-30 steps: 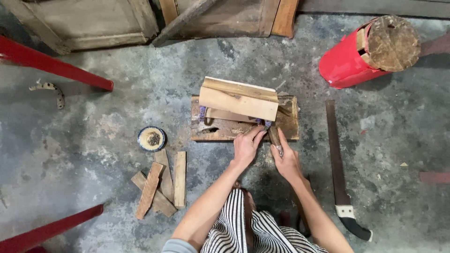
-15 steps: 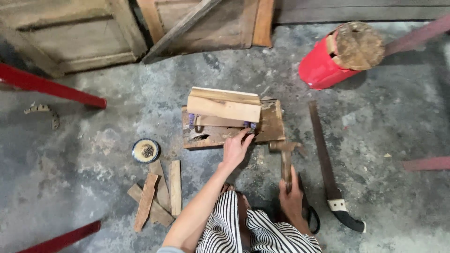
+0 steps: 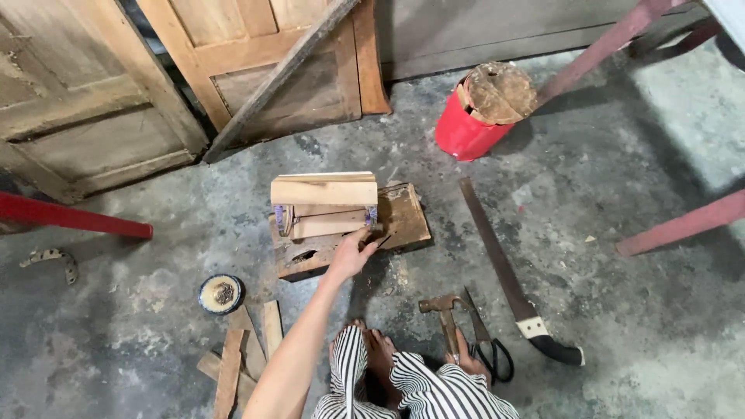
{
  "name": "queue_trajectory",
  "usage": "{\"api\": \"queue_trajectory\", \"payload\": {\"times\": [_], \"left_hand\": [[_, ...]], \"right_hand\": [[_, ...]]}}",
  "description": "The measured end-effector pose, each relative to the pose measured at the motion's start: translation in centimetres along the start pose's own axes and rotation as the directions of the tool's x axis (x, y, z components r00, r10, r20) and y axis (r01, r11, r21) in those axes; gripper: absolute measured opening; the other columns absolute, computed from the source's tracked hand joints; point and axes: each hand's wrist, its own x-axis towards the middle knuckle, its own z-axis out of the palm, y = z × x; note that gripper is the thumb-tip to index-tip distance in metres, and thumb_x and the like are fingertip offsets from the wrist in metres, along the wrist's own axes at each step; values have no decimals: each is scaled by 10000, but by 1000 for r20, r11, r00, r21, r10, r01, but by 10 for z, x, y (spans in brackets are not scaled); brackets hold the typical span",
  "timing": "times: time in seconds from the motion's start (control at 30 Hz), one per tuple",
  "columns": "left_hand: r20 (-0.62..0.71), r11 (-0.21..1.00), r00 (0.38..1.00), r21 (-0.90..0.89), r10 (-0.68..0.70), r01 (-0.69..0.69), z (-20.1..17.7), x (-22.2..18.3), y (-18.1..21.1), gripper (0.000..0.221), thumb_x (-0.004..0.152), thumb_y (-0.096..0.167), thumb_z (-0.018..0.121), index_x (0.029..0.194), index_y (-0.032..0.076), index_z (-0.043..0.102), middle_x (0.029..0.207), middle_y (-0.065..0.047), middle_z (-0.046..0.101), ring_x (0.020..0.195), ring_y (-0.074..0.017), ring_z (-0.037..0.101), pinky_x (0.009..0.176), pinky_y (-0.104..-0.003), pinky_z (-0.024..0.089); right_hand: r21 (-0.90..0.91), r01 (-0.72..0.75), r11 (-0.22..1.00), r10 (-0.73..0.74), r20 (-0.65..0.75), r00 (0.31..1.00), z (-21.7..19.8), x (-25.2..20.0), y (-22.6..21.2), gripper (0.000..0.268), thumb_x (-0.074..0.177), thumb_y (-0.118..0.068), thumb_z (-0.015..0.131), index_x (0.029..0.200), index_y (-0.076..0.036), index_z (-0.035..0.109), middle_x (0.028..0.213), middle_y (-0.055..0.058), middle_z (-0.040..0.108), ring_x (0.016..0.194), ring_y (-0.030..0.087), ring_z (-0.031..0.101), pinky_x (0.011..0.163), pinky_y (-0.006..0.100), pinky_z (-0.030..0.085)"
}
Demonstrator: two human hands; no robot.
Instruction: Assembling a small wooden box or birdhouse by nailing wooden panels together on the floor.
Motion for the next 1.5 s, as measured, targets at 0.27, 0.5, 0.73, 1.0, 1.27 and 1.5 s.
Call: {"api": "queue_trajectory", "payload": {"times": [0.27,0.5,0.73,1.0,1.27,1.5], "left_hand": [[46,993,999,119,-5,-1,-7,-9,12,540,1012,292,595,1515,111,520,1378,-198,644,1238,-394,631,1047,-503,505],[47,993,998,115,-36,31,6,-20,8,543,1007,263,601,1521,124,495,1421,-220,609,1330,-446,545,1142,-569,413],[88,991,995,126,-50,39,25,-11,-32,597,1009,325,592,1570,230,411,1429,-162,614,1325,-421,559,1124,-558,450],[35,1000,999,6,23,-23,-14,-68,15,728,969,197,639,1614,190,302,1143,-225,715,1152,-490,643,988,-612,520],[-172,999,984,-42,-38,32,-34,-125,-84,383,935,143,667,1317,132,687,1063,-165,765,939,-364,738,844,-463,595],[-298,976,933,-149,-200,161,-74,-164,-140,337,967,172,640,1289,132,728,913,-153,772,820,-304,744,767,-412,594]], "right_hand": [[-11,264,964,-264,11,964,-93,17,-80,574,1012,-479,506,1527,-226,500,1437,141,623,1303,445,588,1134,606,415],[456,602,656,-569,-225,791,-194,-9,-269,548,1040,-166,565,1513,62,408,1374,347,492,899,384,746,771,480,634],[618,508,601,-488,-220,845,-150,28,-320,382,958,-236,678,1244,-2,582,1060,235,608,577,240,720,486,295,605],[567,603,561,-495,-354,793,-139,44,-321,146,981,-12,620,1069,85,685,863,282,734,681,305,749,598,362,648],[587,595,549,-501,-338,797,-141,42,-320,150,990,0,615,1091,84,687,884,269,736,699,285,750,625,331,659],[541,627,561,-539,-336,772,-156,28,-324,151,992,9,601,1085,104,671,890,294,727,704,305,746,628,337,659]]}}
